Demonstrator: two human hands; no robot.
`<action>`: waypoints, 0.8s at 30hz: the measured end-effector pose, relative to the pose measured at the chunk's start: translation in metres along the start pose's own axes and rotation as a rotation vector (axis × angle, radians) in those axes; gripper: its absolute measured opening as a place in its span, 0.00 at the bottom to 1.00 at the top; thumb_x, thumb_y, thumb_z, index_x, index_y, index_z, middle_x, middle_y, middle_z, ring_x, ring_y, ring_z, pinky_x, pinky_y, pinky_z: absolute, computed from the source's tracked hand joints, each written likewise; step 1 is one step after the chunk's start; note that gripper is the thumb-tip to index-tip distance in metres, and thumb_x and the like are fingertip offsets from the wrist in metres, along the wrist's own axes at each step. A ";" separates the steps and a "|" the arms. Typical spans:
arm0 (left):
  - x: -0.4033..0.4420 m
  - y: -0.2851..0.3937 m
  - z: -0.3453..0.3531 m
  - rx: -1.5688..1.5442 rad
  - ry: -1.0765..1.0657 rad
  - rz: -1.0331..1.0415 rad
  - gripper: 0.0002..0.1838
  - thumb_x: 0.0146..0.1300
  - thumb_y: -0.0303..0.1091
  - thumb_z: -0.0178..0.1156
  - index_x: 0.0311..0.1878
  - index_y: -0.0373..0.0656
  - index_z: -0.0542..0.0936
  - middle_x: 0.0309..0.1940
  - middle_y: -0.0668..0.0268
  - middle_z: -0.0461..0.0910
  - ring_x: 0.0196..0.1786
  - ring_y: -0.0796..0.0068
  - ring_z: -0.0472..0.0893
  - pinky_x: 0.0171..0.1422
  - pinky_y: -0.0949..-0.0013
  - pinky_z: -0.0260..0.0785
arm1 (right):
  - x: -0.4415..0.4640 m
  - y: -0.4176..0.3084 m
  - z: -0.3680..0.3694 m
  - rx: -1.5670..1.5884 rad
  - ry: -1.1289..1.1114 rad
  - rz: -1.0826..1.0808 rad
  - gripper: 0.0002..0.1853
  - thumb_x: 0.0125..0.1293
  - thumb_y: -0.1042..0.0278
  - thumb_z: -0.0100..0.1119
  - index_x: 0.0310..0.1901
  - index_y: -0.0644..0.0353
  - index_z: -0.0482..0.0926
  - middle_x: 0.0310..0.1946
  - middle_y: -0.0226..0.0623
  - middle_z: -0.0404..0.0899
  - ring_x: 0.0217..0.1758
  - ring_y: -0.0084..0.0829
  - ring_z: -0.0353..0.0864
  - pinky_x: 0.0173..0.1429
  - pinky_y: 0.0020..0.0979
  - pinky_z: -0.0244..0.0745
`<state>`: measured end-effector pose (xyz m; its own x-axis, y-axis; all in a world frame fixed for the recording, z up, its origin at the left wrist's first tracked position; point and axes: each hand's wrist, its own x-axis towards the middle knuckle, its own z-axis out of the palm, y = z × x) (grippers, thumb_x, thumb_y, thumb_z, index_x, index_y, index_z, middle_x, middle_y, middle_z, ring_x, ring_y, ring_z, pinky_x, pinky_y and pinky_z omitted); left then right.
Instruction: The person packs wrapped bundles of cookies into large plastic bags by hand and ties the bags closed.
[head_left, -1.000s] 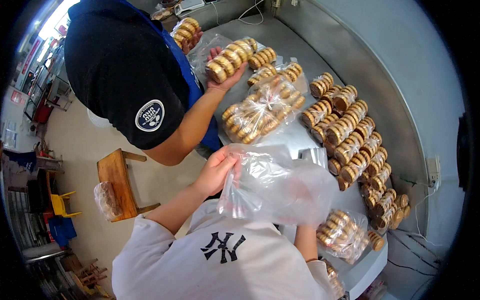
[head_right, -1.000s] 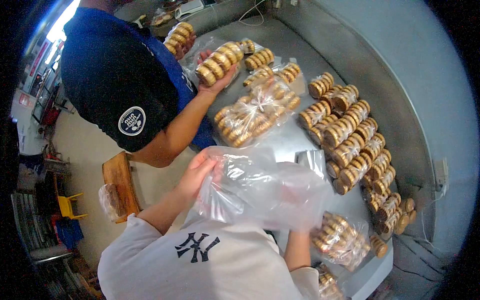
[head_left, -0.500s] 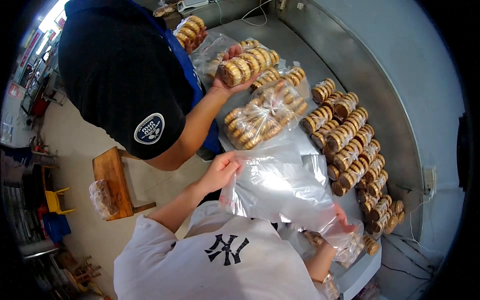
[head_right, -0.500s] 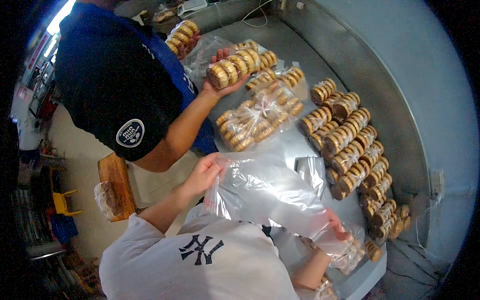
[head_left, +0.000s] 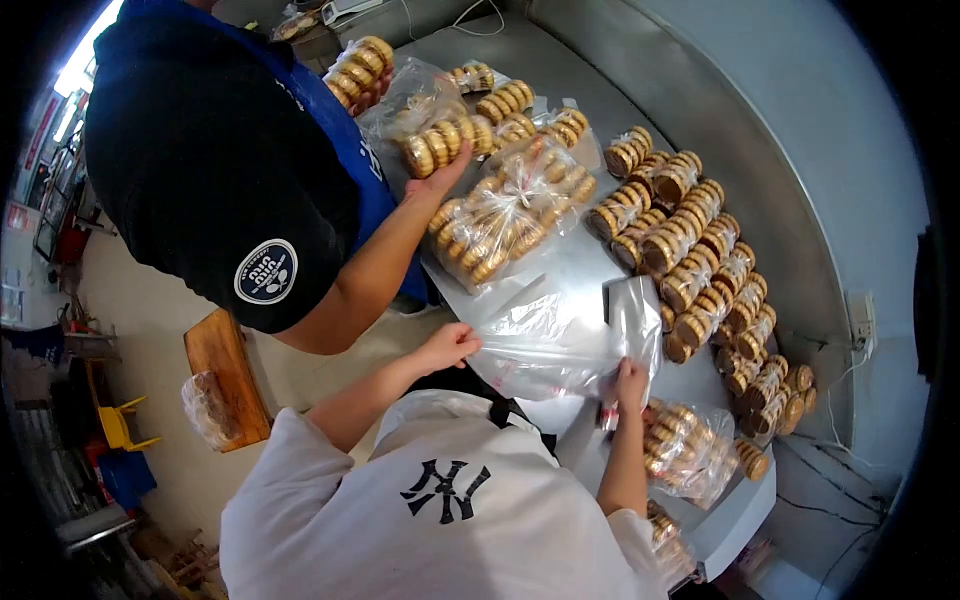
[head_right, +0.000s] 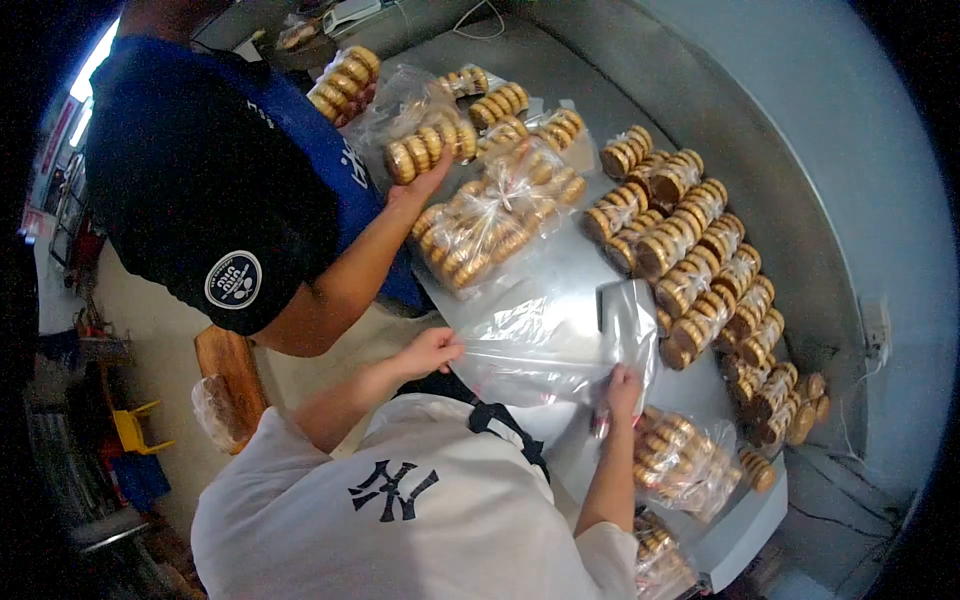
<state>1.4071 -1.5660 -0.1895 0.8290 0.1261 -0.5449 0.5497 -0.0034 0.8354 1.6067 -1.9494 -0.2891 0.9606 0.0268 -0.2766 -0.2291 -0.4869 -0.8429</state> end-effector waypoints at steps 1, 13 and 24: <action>0.009 -0.016 0.012 -0.102 0.022 0.027 0.11 0.66 0.38 0.60 0.34 0.39 0.75 0.29 0.69 0.76 0.32 0.78 0.79 0.36 0.69 0.73 | 0.002 -0.013 -0.010 -0.100 -0.005 -0.066 0.16 0.71 0.59 0.56 0.31 0.62 0.81 0.20 0.26 0.75 0.20 0.21 0.70 0.25 0.27 0.63; 0.014 0.030 0.050 -0.533 0.377 0.122 0.11 0.75 0.41 0.50 0.48 0.46 0.77 0.30 0.74 0.74 0.29 0.88 0.66 0.32 0.79 0.60 | -0.090 -0.176 -0.092 1.297 -0.200 0.353 0.18 0.73 0.58 0.50 0.56 0.61 0.74 0.53 0.38 0.79 0.52 0.33 0.77 0.61 0.40 0.72; 0.015 0.016 0.040 -0.424 0.427 0.259 0.11 0.77 0.36 0.45 0.50 0.42 0.75 0.31 0.70 0.76 0.28 0.85 0.69 0.31 0.77 0.65 | -0.128 -0.167 -0.125 0.503 -0.758 -0.003 0.33 0.56 0.73 0.61 0.66 0.67 0.69 0.65 0.44 0.72 0.67 0.37 0.71 0.72 0.38 0.63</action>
<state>1.4326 -1.6039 -0.1874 0.7668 0.5572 -0.3186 0.1767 0.2940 0.9393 1.5417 -1.9810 -0.0550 0.6411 0.6811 -0.3537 -0.4390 -0.0525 -0.8969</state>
